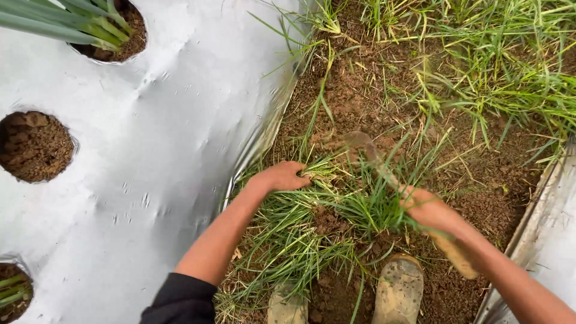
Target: Using a hand scythe and hands to remove weeds from a garden bed covered with plastic mulch.
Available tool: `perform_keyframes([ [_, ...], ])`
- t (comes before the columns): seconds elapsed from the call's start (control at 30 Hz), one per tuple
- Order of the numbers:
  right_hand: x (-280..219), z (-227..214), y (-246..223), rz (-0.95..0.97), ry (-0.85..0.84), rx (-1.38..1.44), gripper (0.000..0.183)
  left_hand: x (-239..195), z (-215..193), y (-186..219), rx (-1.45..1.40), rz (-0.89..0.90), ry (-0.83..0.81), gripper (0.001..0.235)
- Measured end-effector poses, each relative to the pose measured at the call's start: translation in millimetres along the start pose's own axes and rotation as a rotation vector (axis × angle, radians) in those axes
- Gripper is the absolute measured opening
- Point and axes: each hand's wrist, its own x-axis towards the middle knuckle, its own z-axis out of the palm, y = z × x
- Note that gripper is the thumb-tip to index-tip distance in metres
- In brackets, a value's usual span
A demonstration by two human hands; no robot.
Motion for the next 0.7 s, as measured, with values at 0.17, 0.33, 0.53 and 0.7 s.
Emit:
perform_keyframes([
  [0.17, -79, -35, -106, 0.206, 0.100, -0.429, 0.011, -13, -37, 5, 0.221, -0.013, -0.204, 0.093],
  [0.33, -78, -46, -138, 0.132, 0.297, -0.447, 0.012, -71, -24, 37, 0.312, -0.034, -0.154, 0.074],
  [0.53, -2, -9, -119, 0.041, 0.290, 0.528, 0.008, -81, 1, 26, 0.291, -0.164, -0.158, 0.083],
  [0.7, -14, 29, -89, 0.129, -0.209, 0.333, 0.018, -71, -18, 15, 0.251, -0.104, -0.164, 0.083],
])
